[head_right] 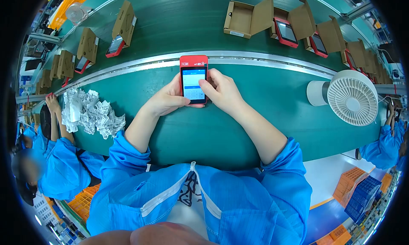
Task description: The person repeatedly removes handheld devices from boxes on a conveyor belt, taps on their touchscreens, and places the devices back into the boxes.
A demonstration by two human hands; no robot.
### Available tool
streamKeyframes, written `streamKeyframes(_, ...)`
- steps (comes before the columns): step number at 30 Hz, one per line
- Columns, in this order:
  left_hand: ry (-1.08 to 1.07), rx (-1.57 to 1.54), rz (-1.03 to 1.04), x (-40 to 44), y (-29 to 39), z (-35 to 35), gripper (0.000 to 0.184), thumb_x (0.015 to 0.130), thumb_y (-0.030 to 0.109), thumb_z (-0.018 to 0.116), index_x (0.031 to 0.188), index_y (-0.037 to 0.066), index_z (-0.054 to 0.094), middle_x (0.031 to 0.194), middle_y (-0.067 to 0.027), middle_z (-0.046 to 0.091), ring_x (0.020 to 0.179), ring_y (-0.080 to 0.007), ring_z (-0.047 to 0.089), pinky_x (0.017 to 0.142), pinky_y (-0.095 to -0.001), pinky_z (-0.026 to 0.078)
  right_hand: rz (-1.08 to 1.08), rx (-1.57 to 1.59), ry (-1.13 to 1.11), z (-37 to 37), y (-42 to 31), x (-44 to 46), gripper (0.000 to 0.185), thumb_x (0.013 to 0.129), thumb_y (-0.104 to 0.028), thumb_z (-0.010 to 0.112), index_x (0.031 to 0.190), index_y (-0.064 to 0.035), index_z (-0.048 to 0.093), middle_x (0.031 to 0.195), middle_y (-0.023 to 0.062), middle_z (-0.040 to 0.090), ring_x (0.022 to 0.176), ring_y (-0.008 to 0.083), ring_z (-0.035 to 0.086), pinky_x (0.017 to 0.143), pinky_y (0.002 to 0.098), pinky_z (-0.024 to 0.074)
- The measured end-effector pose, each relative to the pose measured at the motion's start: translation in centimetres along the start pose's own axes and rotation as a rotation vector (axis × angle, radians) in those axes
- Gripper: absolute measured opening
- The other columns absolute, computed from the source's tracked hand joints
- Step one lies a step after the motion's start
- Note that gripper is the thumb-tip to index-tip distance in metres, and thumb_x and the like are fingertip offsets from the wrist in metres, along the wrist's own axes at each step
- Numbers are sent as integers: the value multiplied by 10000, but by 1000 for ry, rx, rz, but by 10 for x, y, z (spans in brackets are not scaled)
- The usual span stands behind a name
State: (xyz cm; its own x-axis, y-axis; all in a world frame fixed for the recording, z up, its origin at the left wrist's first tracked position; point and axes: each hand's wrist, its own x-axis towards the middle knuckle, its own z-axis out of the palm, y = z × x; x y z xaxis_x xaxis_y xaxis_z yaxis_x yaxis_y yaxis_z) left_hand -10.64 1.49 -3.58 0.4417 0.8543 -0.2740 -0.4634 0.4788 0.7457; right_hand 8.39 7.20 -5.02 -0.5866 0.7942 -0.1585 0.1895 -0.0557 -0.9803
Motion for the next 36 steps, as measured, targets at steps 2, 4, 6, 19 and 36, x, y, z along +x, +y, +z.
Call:
streamKeyframes(2,-7,-2,4,-1,0,-1,851,728,-135,502,1452,134,145,1383,-124,357,1248,-302,461,971,-527,453,-3,-6,2,1,1,1,314,915,-276,556,1000,26,541,861,102,624,711,131,598,622,285,492)
streamKeyframes(4,-5,-17,10,-1,-1,-2,866,726,-141,508,1455,140,133,1363,-126,370,1219,-302,485,945,-489,486,10,-13,0,1,-1,1,314,914,-275,557,1001,26,542,861,104,625,709,134,597,623,287,491)
streamKeyframes(6,5,-28,7,0,-2,-2,874,726,-144,511,1457,142,127,1353,-127,376,1205,-302,497,934,-471,500,17,-21,0,1,-1,1,311,914,-272,556,1001,27,543,863,106,628,710,137,599,626,289,492)
streamKeyframes(19,-25,-13,42,-1,-4,-3,879,743,-71,617,1455,131,141,1359,-126,377,1230,-274,469,935,-461,500,-19,-105,-9,0,1,1,359,871,-297,616,1019,22,544,866,112,639,726,150,615,649,293,499)
streamKeyframes(36,-42,-60,77,-1,-2,-3,876,741,106,688,1445,113,167,1336,-143,430,1189,-283,511,882,-407,526,-19,158,80,2,3,-5,398,962,-375,460,985,12,550,719,93,600,522,126,572,433,242,449)
